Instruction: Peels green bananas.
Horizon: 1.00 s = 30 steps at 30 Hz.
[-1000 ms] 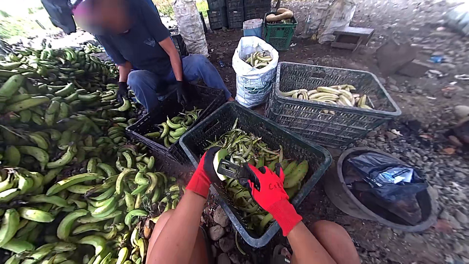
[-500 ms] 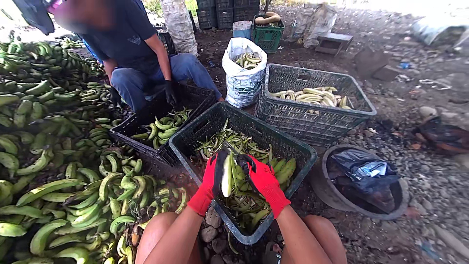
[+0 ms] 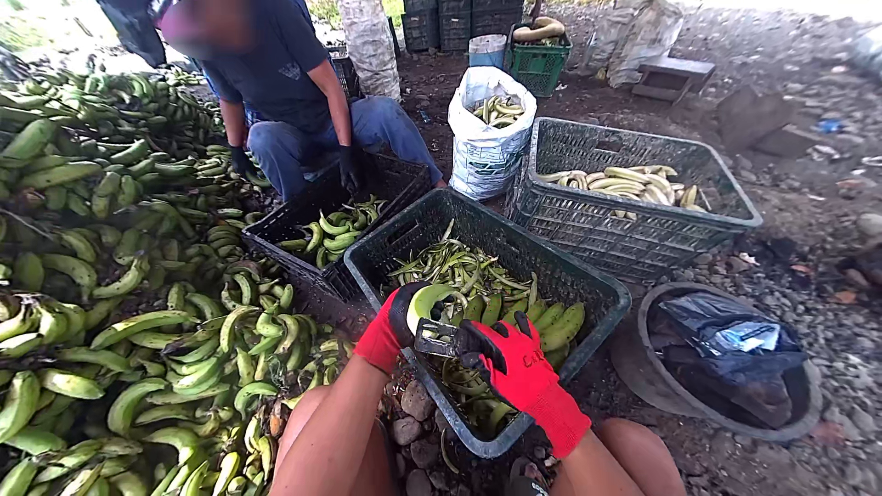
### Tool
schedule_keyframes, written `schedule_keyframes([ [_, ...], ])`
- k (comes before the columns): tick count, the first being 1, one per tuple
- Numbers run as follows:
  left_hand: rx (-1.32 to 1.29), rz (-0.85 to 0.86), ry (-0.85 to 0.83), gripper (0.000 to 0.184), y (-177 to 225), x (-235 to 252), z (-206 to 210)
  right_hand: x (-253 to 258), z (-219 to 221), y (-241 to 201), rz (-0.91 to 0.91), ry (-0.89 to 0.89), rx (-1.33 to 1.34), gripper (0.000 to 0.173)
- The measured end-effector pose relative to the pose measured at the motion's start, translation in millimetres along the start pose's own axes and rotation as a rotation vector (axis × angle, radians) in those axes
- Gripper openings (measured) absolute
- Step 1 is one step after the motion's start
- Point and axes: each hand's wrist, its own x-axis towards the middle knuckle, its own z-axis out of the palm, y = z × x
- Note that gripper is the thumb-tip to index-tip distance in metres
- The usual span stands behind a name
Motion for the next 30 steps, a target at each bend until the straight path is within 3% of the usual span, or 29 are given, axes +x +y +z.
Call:
schedule_keyframes([
  [4, 0.370, 0.219, -0.003, 0.024, -12.5, -1.8, 1.3, 12.7, -13.6, -6.5, 0.140, -0.117, 0.023, 0.050],
  [8, 0.595, 0.368, 0.188, 0.036, -26.5, -3.8, 25.1, 39.7, -10.9, 0.0, 0.393, -0.055, 0.179, 0.049],
  [10, 0.579, 0.401, 0.184, 0.038, -26.3, -9.3, 35.2, 49.1, -10.7, 10.7, 0.517, -0.018, 0.340, 0.050],
  [13, 0.284, 0.369, 0.230, 0.039, -23.6, -2.2, 33.9, 48.6, -15.6, 22.5, 0.591, 0.026, 0.504, 0.049],
  [15, 0.181, 0.335, 0.218, 0.040, -20.5, 4.9, 19.7, 39.8, -23.1, 18.0, 0.532, 0.052, 0.508, 0.048],
  [18, 0.068, 0.249, 0.189, 0.029, -13.4, 5.6, 13.6, 26.4, -21.8, 15.0, 0.275, 0.002, 0.457, 0.049],
  [21, 0.092, 0.219, 0.162, 0.031, -8.2, 3.2, 11.4, 14.1, -18.3, 15.2, -0.027, -0.072, 0.338, 0.058],
  [23, 0.081, 0.172, 0.150, 0.032, -6.1, 3.5, 13.1, 7.8, -18.8, 16.4, -0.131, -0.097, 0.278, 0.065],
  [26, 0.136, 0.195, 0.097, 0.034, -10.2, 3.1, 14.3, 9.8, -27.4, 13.8, -0.090, -0.156, 0.189, 0.061],
  [30, 0.440, 0.464, 0.081, 0.036, -24.2, -4.0, 23.7, 24.5, -30.8, 3.0, 0.283, -0.053, 0.119, 0.051],
])
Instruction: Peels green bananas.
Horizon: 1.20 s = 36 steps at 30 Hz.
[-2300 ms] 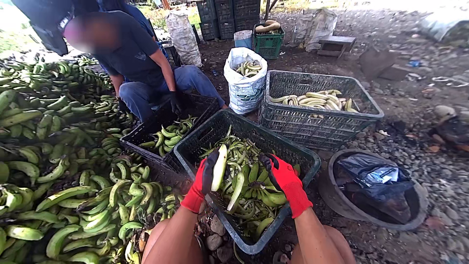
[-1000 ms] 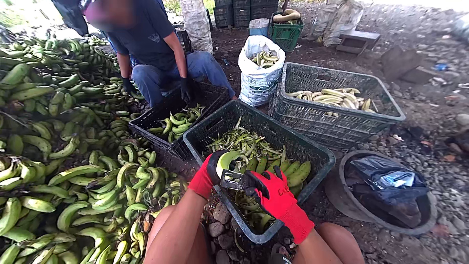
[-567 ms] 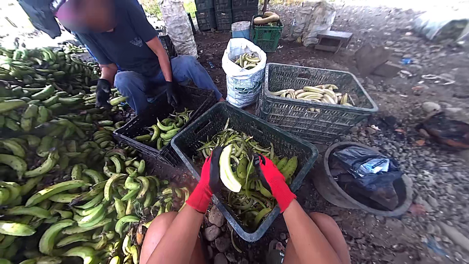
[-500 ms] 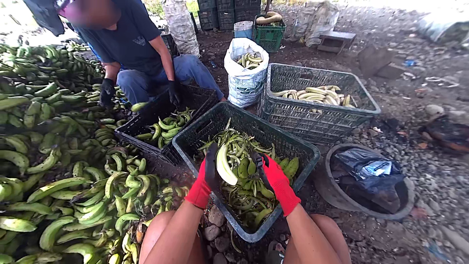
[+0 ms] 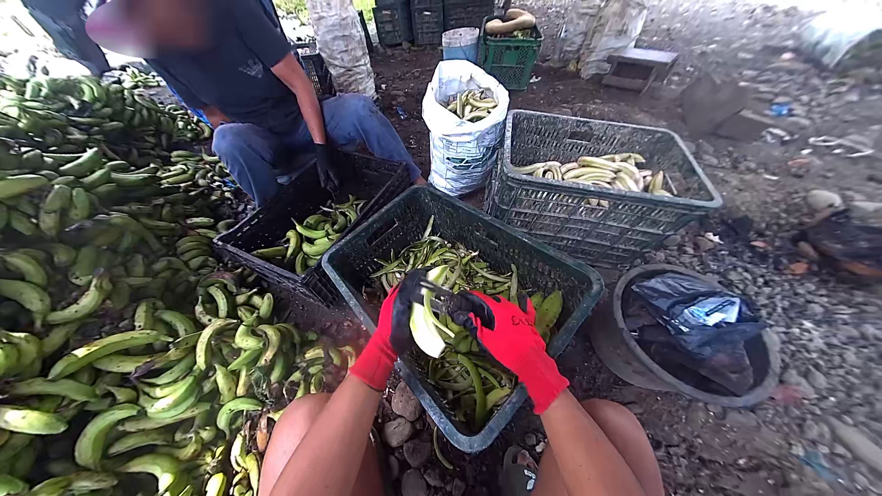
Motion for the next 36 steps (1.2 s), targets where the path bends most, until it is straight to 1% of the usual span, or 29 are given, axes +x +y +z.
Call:
schedule_keyframes([
  [2, -0.008, 0.033, 0.018, 0.035, -1.6, 0.9, 8.4, 7.9, 2.8, -3.2, 0.166, 0.085, 0.041, 0.052],
  [3, -0.014, 0.030, 0.023, 0.036, -2.6, 1.6, 10.6, 11.1, 4.2, -1.7, 0.212, 0.108, 0.084, 0.052],
  [7, -0.029, 0.007, 0.016, 0.037, -10.4, 3.3, 11.5, 15.7, 3.8, 5.9, 0.250, 0.081, 0.163, 0.050],
  [10, -0.103, -0.013, -0.056, 0.040, -11.6, -0.1, 7.2, 16.3, -4.4, 9.8, 0.330, 0.066, 0.152, 0.049],
  [12, -0.158, -0.046, -0.015, 0.041, -5.5, -1.2, 8.6, 15.8, -16.8, 16.7, 0.387, 0.081, 0.207, 0.049],
  [13, -0.100, -0.050, 0.035, 0.040, -5.0, 0.0, 4.5, 14.8, -19.6, 19.3, 0.380, 0.103, 0.252, 0.048],
  [14, -0.002, -0.057, 0.104, 0.038, -6.6, 2.1, -0.9, 13.0, -21.9, 19.1, 0.357, 0.113, 0.299, 0.047],
  [16, 0.182, -0.151, 0.186, 0.039, -16.0, 7.6, -15.2, 8.8, -20.2, 23.6, 0.262, 0.157, 0.431, 0.043],
  [18, 0.289, -0.284, 0.213, 0.040, -27.2, 10.4, -25.0, 3.0, -12.0, 39.0, 0.096, 0.255, 0.704, 0.036],
  [20, 0.346, -0.380, 0.173, 0.041, -32.2, 16.6, -26.8, -4.5, -13.4, 54.1, -0.134, 0.367, 1.073, 0.029],
  [21, 0.366, -0.419, 0.123, 0.041, -26.5, 23.6, -21.1, -10.1, -19.6, 60.6, -0.241, 0.407, 1.221, 0.031],
  [22, 0.367, -0.428, 0.054, 0.041, -14.8, 35.1, -8.9, -17.2, -28.4, 68.4, -0.317, 0.447, 1.300, 0.036],
  [23, 0.329, -0.399, -0.041, 0.039, 0.9, 52.9, 8.0, -23.8, -36.3, 78.6, -0.381, 0.490, 1.343, 0.044],
  [24, 0.245, -0.341, -0.151, 0.037, 21.3, 76.1, 30.0, -29.6, -42.6, 90.0, -0.427, 0.523, 1.381, 0.051],
  [25, 0.107, -0.258, -0.244, 0.038, 43.7, 101.4, 56.4, -34.4, -46.8, 101.3, -0.450, 0.559, 1.415, 0.054],
  [26, 0.021, -0.179, -0.284, 0.043, 73.9, 119.6, 89.6, -38.4, -50.3, 112.2, -0.471, 0.585, 1.431, 0.052],
  [27, 0.007, -0.127, -0.241, 0.047, 106.4, 128.6, 123.0, -42.0, -52.9, 121.4, -0.485, 0.617, 1.431, 0.049],
  [28, 0.056, -0.107, -0.181, 0.048, 133.7, 133.1, 150.1, -44.5, -54.5, 128.8, -0.496, 0.650, 1.447, 0.049],
  [29, 0.187, -0.067, -0.130, 0.050, 148.8, 135.5, 170.0, -46.0, -55.9, 134.6, -0.513, 0.664, 1.491, 0.048],
  [30, 0.425, 0.000, -0.130, 0.051, 148.2, 133.1, 179.3, -47.4, -56.4, 140.2, -0.530, 0.662, 1.534, 0.048],
  [31, 0.715, 0.067, -0.198, 0.054, 133.4, 122.2, 179.0, -49.2, -56.5, 144.5, -0.543, 0.658, 1.568, 0.046],
  [32, 1.012, 0.104, -0.345, 0.062, 107.6, 101.4, 171.1, -51.4, -56.8, 147.5, -0.546, 0.650, 1.609, 0.045],
  [33, 1.279, 0.110, -0.537, 0.073, 69.8, 80.2, 159.8, -52.8, -58.2, 149.2, -0.534, 0.655, 1.647, 0.045],
  [34, 1.465, 0.013, -0.762, 0.084, 33.1, 63.4, 151.8, -52.4, -60.0, 150.6, -0.515, 0.672, 1.680, 0.045],
  [35, 1.582, -0.084, -0.939, 0.093, 1.7, 49.7, 148.4, -51.9, -60.7, 152.7, -0.524, 0.664, 1.713, 0.046],
  [36, 1.631, -0.138, -1.036, 0.099, -23.5, 37.2, 146.3, -52.3, -59.6, 153.3, -0.540, 0.654, 1.752, 0.049],
])
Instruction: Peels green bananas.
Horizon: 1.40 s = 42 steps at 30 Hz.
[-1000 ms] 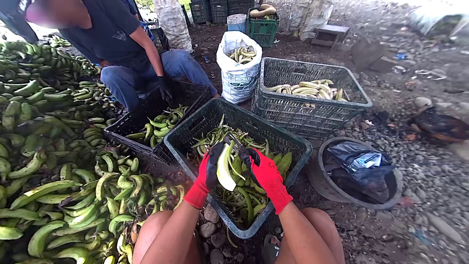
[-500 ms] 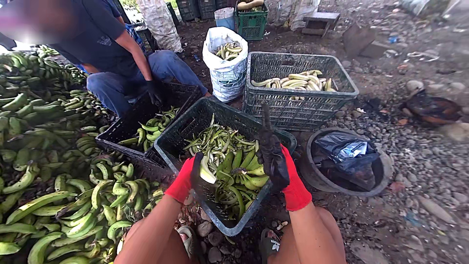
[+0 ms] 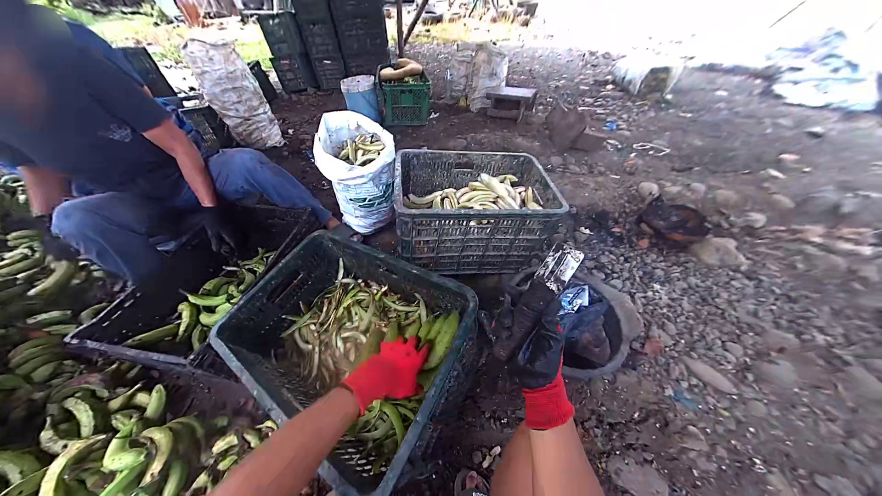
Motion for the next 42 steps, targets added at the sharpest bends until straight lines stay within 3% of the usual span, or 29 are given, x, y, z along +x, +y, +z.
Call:
schedule_keyframes([
  [3, -0.014, -0.016, 0.080, 0.099, 12.9, 12.4, 31.7, -2.6, 3.0, 3.4, 0.016, 0.010, 0.048, 0.052],
  [7, -0.127, -0.174, 0.175, 0.061, 33.6, 11.5, 28.3, -6.2, 11.9, 12.2, 0.069, 0.013, 0.046, 0.051],
  [9, -0.286, -0.206, 0.253, 0.072, 27.2, 6.0, 32.3, -6.4, 15.0, 17.5, 0.091, 0.005, -0.009, 0.050],
  [12, -0.642, -0.206, 0.478, 0.083, 1.5, 6.0, 50.0, -6.1, 17.3, 24.6, 0.103, -0.031, -0.067, 0.052],
  [14, -0.972, -0.181, 0.709, 0.070, -10.4, 6.2, 63.5, -7.0, 21.9, 28.4, 0.108, -0.023, -0.052, 0.051],
  [16, -1.430, -0.255, 0.928, 0.041, -13.9, 12.0, 63.7, -8.0, 23.6, 32.4, 0.110, -0.034, -0.022, 0.053],
  [18, -1.864, -0.284, 0.879, 0.040, -16.1, 5.5, 49.9, -11.5, 25.2, 36.0, 0.111, -0.045, -0.001, 0.056],
  [20, -2.209, -0.011, 0.768, 0.049, -21.4, -11.5, 33.7, -14.1, 25.3, 38.6, 0.106, -0.078, -0.008, 0.062],
  [22, -2.394, 0.436, 0.766, 0.061, -25.0, -38.4, 12.2, -16.4, 24.8, 40.7, 0.104, -0.139, -0.038, 0.063],
  [24, -2.323, 0.742, 0.858, 0.059, -39.0, -69.1, -5.2, -18.6, 26.4, 43.3, 0.103, -0.201, -0.092, 0.064],
  [25, -2.198, 0.807, 0.930, 0.062, -50.4, -83.4, -9.9, -20.3, 28.7, 44.0, 0.115, -0.216, -0.138, 0.063],
  [27, -1.858, 0.655, 1.164, 0.073, -68.9, -108.5, -17.2, -25.3, 36.7, 45.2, 0.155, -0.238, -0.289, 0.062],
  [30, -1.655, 0.245, 1.359, 0.046, -79.4, -127.6, -21.7, -40.0, 54.3, 52.2, 0.223, -0.328, -0.756, 0.059],
  [32, -1.787, 0.143, 1.369, 0.034, -88.7, -120.9, -9.3, -53.9, 71.4, 60.5, 0.204, -0.477, -1.153, 0.057],
  [35, -1.927, 0.061, 1.414, 0.042, -105.8, -100.9, 17.1, -68.4, 98.3, 78.4, 0.102, -0.781, -1.605, 0.059],
  [38, -1.882, -0.153, 1.438, 0.045, -111.9, -89.6, 38.6, -72.1, 116.9, 93.9, 0.159, -0.895, -1.795, 0.057],
  [42, -1.714, -0.368, 1.204, 0.037, -105.9, -88.3, 58.5, -62.1, 134.0, 109.1, 0.340, -0.912, -1.939, 0.058],
])
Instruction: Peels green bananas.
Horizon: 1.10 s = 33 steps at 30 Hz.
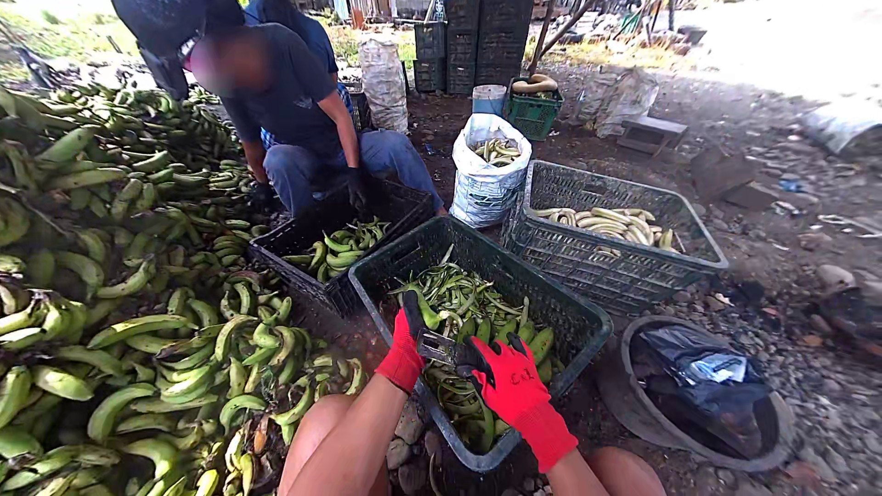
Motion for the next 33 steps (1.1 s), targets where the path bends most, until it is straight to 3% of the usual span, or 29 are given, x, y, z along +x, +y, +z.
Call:
schedule_keyframes([
  [3, 0.193, 0.028, -0.056, 0.029, 3.0, -13.7, 1.8, 10.8, -3.2, -3.7, 0.029, -0.036, -0.006, 0.058],
  [5, 0.446, 0.072, -0.083, 0.040, 5.7, -16.7, -0.4, 13.2, -2.2, -4.7, 0.024, -0.047, -0.005, 0.058],
  [7, 0.512, 0.074, -0.087, 0.045, 8.5, -19.5, -0.1, 15.3, 0.9, -4.8, 0.010, -0.034, -0.006, 0.057],
  [10, 0.357, 0.046, -0.088, 0.034, 1.7, -18.3, 4.1, 17.0, 0.1, -10.2, 0.005, -0.017, -0.001, 0.057],
  [14, 0.341, 0.031, -0.072, 0.038, -4.6, -17.6, 5.2, 22.0, -4.9, -23.5, 0.057, -0.050, 0.002, 0.056],
  [16, 0.238, -0.024, -0.003, 0.034, -5.3, -11.5, 3.4, 26.6, -3.8, -13.0, 0.153, -0.072, 0.019, 0.054],
  [18, 0.361, -0.030, 0.047, 0.038, 0.5, -7.5, -9.6, 28.2, -1.2, 12.9, 0.293, -0.050, 0.071, 0.052],
  [20, 0.156, -0.060, 0.087, 0.042, 1.2, 3.1, -15.3, 30.2, -6.1, 27.9, 0.346, -0.045, 0.131, 0.051],
  [22, -0.100, -0.078, 0.089, 0.043, -4.6, 9.6, -10.9, 27.2, -7.5, 18.0, 0.265, -0.052, 0.180, 0.051],
  [25, -0.176, -0.059, -0.067, 0.042, 0.1, 6.3, -4.8, 26.9, -5.3, -2.4, 0.170, -0.089, 0.156, 0.052],
  [29, -0.266, -0.088, -0.119, 0.037, 2.8, 2.1, 1.5, 19.7, -4.5, -0.5, 0.123, -0.115, 0.084, 0.053],
  [33, -0.271, -0.039, -0.334, 0.039, 5.5, -25.9, 8.7, 38.8, -15.0, 19.6, 0.285, 0.015, 0.120, 0.053],
])
